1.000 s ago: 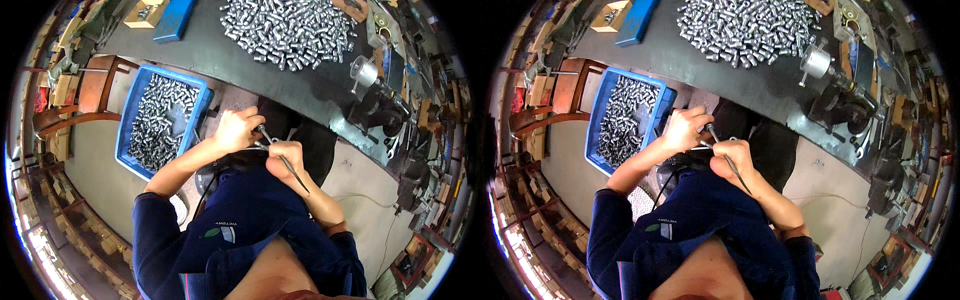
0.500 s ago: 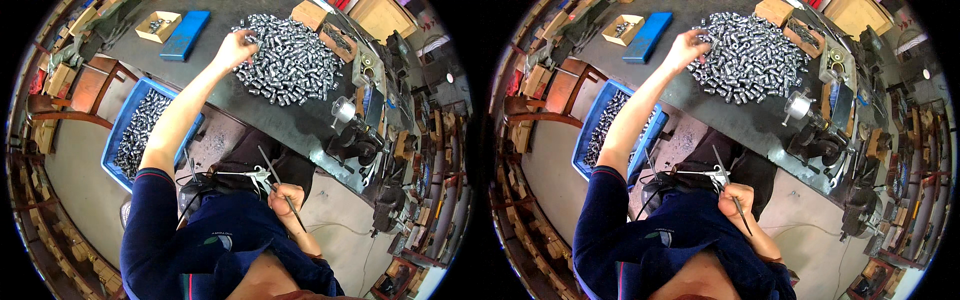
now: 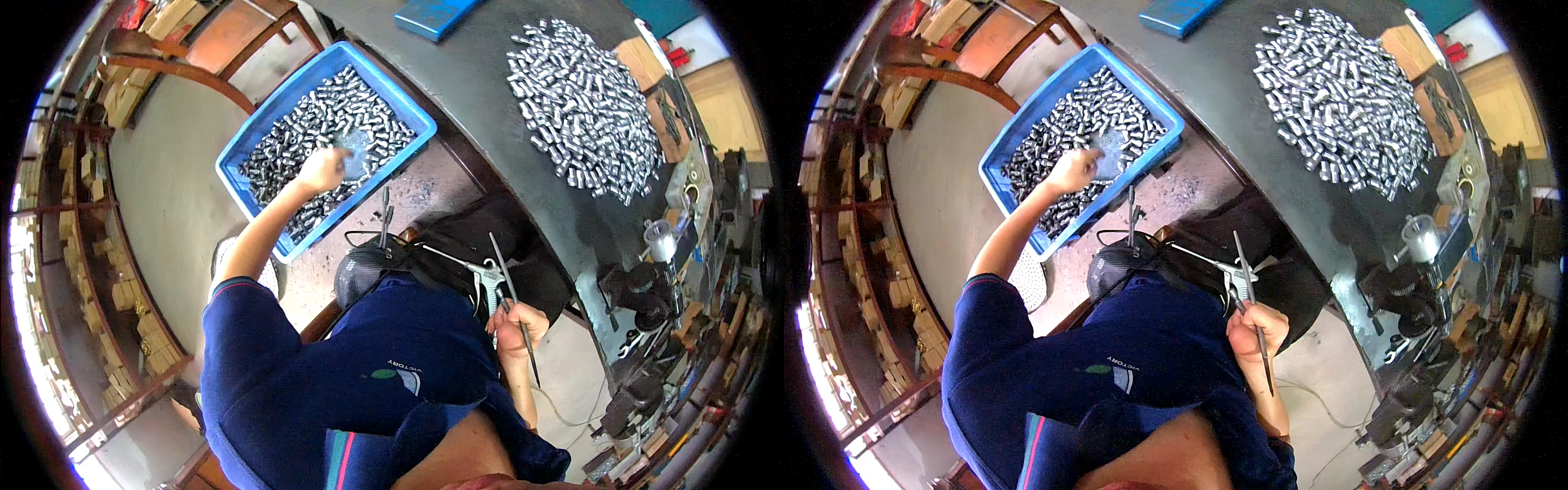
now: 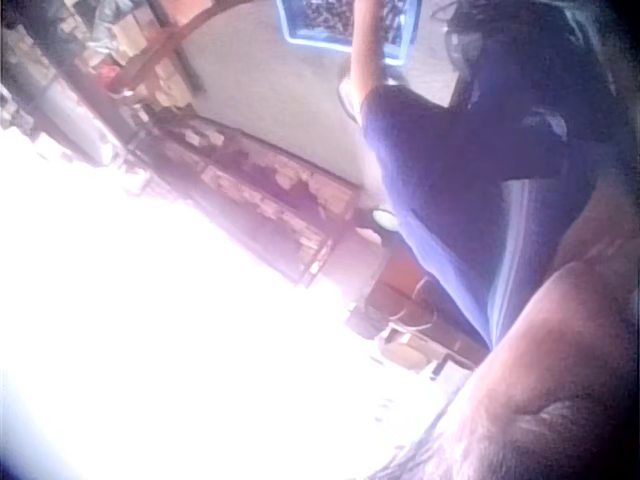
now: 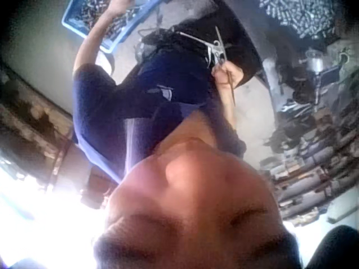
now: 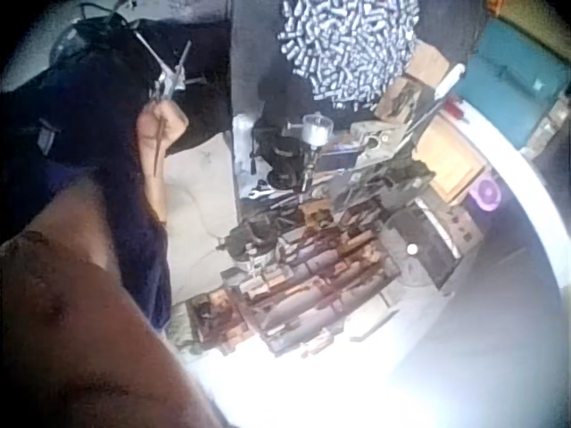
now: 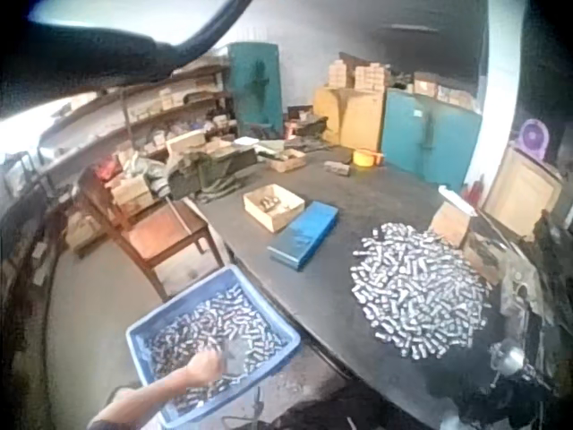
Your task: The person repeatedly picks small metal parts from a blue bin, sprays them with a handheld spray gun, and places them onto a table. The person continues this cycle throughout the clip.
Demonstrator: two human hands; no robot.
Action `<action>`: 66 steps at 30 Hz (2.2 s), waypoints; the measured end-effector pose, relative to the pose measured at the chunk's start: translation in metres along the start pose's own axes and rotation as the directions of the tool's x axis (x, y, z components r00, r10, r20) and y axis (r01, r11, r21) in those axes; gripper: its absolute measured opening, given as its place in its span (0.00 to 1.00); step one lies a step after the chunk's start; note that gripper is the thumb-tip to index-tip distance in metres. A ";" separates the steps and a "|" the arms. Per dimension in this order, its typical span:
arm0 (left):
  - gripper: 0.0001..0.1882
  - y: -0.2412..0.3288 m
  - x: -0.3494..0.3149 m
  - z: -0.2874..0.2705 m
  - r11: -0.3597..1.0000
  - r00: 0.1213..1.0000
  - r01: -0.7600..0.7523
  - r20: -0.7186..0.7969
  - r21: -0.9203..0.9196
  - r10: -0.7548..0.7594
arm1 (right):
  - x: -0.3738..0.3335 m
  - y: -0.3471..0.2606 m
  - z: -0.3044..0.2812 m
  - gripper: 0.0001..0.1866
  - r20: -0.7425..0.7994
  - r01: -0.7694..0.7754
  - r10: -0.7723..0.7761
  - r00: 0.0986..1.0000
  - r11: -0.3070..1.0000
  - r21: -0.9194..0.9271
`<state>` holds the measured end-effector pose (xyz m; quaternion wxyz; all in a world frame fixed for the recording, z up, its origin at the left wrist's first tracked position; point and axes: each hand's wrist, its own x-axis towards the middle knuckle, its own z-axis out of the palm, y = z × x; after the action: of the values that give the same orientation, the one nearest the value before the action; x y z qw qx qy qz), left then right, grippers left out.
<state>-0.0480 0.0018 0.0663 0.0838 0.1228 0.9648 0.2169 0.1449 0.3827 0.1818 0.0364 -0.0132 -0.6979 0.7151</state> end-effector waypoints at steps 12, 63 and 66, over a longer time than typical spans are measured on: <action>0.11 -0.020 -0.014 0.049 0.901 0.928 0.124 0.272 0.416 -0.253 | 0.007 0.004 0.009 0.17 0.043 -0.063 0.059 0.997 0.993 0.097; 0.14 0.228 -0.021 -0.006 0.030 0.752 0.510 0.462 -0.860 0.470 | 0.024 -0.016 -0.012 0.16 0.137 0.090 -0.075 0.988 0.990 -0.108; 0.19 0.227 -0.024 -0.001 -0.045 0.709 0.613 0.524 -0.789 0.471 | 0.028 -0.015 -0.014 0.20 0.163 0.088 -0.075 0.984 0.993 -0.076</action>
<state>0.0204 0.1943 0.1692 0.5133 0.0333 0.3789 0.7693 0.1185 0.3989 0.1977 0.0091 0.0711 -0.7276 0.6823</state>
